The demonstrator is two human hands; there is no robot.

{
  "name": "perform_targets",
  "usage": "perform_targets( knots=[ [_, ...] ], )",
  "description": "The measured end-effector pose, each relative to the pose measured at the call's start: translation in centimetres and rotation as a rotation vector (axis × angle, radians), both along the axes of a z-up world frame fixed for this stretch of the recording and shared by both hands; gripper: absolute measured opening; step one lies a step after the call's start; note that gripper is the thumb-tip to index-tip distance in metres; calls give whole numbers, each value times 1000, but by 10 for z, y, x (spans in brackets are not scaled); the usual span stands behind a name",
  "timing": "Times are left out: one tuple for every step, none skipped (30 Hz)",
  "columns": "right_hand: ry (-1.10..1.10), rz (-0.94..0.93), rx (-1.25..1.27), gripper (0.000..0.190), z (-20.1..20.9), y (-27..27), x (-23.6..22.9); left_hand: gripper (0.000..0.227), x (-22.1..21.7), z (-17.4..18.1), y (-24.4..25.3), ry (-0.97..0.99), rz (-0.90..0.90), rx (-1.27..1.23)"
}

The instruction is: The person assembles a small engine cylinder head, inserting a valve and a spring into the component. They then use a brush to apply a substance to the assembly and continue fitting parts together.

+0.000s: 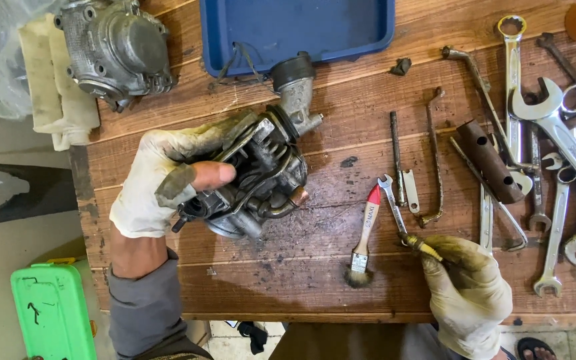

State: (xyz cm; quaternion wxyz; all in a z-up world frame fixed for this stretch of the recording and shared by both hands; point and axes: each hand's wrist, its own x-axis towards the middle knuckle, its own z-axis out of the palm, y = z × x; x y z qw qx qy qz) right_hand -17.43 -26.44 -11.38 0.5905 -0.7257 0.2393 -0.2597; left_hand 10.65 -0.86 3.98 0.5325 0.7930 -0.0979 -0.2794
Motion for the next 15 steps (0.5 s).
perform_targets(
  knots=[
    [1,-6,8,32,3,1,1,51,0,-1,1,0,4,-1],
    [1,-4,8,32,3,1,1,51,0,0,1,0,5,-1],
    [-9,4,7,33,3,0,1,49,0,1,1,-37,-36,7],
    [-18,12,5,34,3,0,1,48,0,2,0,-74,-77,15],
    [-19,12,4,34,4,1,1,48,0,2,0,-75,-77,14],
    [-11,3,40,34,5,2,1,45,0,1,0,-60,-68,5],
    [-2,-7,77,34,6,3,2,41,-1,1,1,-45,-59,-4],
    [-2,-6,76,34,5,3,2,41,-1,1,0,-44,-58,-4],
    [-16,0,19,34,4,2,3,43,-1,0,0,-43,-60,-30],
    [-30,5,-39,33,3,2,3,45,-2,0,-1,-42,-61,-56],
    [-28,6,-40,33,8,3,5,45,-2,0,0,-40,-59,-57],
    [-18,-7,-71,31,12,4,7,36,-2,1,1,-83,-90,-39],
    [-8,-21,-102,30,16,5,8,28,-1,1,2,-126,-122,-22],
    [-7,-20,-104,30,18,8,10,28,-2,1,2,-125,-122,-23],
    [-31,-61,38,32,21,11,11,31,-2,2,1,-104,-102,-28]
  ],
)
